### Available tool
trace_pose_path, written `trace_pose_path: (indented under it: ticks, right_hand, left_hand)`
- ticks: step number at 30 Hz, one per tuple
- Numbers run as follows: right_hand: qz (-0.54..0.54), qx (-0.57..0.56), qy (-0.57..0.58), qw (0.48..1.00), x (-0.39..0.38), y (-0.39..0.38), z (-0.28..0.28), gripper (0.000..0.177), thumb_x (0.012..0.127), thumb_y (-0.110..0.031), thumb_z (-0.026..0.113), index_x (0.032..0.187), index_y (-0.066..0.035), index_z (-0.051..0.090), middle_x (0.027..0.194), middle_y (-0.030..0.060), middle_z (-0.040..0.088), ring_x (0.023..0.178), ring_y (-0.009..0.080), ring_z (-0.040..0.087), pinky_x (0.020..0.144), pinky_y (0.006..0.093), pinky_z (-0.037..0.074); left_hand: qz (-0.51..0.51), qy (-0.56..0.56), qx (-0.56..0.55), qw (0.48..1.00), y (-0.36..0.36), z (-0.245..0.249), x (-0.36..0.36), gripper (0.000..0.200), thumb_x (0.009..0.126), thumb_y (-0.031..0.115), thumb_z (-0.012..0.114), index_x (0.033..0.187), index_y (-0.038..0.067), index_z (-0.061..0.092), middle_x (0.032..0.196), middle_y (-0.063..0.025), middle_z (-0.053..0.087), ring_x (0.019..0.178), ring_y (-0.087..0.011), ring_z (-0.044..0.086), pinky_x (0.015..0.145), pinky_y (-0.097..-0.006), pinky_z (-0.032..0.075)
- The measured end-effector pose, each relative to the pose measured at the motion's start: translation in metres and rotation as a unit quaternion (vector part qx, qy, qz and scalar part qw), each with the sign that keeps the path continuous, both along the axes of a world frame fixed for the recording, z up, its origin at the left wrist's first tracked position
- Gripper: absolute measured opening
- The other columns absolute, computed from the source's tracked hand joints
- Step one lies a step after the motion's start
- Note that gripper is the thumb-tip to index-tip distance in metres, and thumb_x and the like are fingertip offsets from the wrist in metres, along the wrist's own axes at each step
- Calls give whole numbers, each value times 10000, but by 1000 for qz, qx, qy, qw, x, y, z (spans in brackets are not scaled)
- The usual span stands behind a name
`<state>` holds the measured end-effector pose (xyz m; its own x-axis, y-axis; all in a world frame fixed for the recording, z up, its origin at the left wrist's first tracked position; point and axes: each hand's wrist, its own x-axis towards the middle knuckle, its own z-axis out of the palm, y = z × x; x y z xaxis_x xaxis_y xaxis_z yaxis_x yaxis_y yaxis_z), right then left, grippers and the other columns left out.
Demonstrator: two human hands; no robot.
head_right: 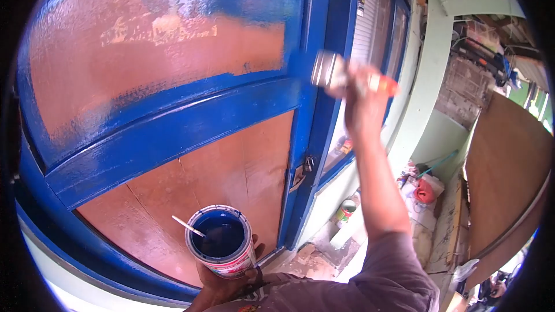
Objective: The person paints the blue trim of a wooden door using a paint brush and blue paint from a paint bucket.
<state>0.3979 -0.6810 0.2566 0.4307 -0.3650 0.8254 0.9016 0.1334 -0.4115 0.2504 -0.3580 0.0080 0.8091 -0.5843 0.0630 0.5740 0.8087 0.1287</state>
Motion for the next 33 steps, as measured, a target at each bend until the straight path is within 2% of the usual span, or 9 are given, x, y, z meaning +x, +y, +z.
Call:
trace_pose_path:
  ticks: [3,5,8,9,10,12,22,27,33]
  right_hand:
    - [104,97,206,968,-34,31,-94,304,967,-247,751,1160,-49,624,1079,115,709,945,256,744,718,421,673]
    - [271,205,306,889,-33,39,-164,295,986,-329,720,1145,-107,610,1128,112,713,1028,284,738,824,452,662]
    - [322,307,478,757,-34,45,-258,239,936,-324,783,1040,-148,660,1060,61,746,694,174,621,560,317,451]
    - [359,292,491,738,-45,45,-270,235,923,-332,803,916,-123,696,846,26,750,728,169,696,599,286,552]
    - [357,316,526,704,-51,49,-284,231,923,-303,796,1000,-101,715,878,36,749,692,168,630,568,307,456]
    - [376,337,532,680,-61,52,-304,232,923,-297,794,1009,-94,723,918,42,752,759,174,668,633,304,526]
    - [448,257,503,693,-73,65,-287,267,893,-270,821,1065,-88,728,1065,56,757,997,199,719,894,367,594]
    - [442,277,492,697,-88,97,-274,224,903,-271,816,1006,-92,729,1008,46,768,936,184,741,769,327,624]
    - [433,281,473,714,-108,152,-263,214,907,-282,813,981,-99,732,984,42,767,928,183,747,759,319,639]
  left_hand:
    - [-4,-24,-49,999,-8,-7,2,933,884,799,513,1534,136,424,1518,-180,497,1408,-397,437,792,-478,547]
    - [-10,-34,-88,995,-14,-18,1,989,852,809,572,1543,119,414,1560,-198,460,1461,-413,381,811,-469,547]
    - [160,18,118,980,-22,-14,-5,875,958,698,462,1526,34,440,1486,-253,535,1390,-462,494,1134,-703,395]
    - [161,-5,51,986,-25,-13,-10,855,978,662,466,1503,-13,449,1441,-261,571,1356,-465,532,1190,-635,375]
    - [183,-19,66,981,-26,-17,-13,850,978,660,466,1501,-10,452,1439,-260,573,1359,-464,529,1191,-641,371]
    - [219,-34,97,970,-32,-22,-22,838,979,655,469,1495,-5,460,1430,-255,579,1357,-463,530,1189,-648,368]
    - [342,-22,381,859,-44,43,-57,754,991,616,492,1457,24,506,1368,-222,622,1315,-465,565,1165,-663,383]
    - [228,-13,80,970,8,-13,-51,830,979,671,453,1503,27,462,1410,-251,598,1324,-480,559,1143,-672,407]
    - [195,-17,122,973,59,-22,-54,874,970,691,459,1516,9,439,1414,-277,585,1315,-445,577,1171,-619,398]
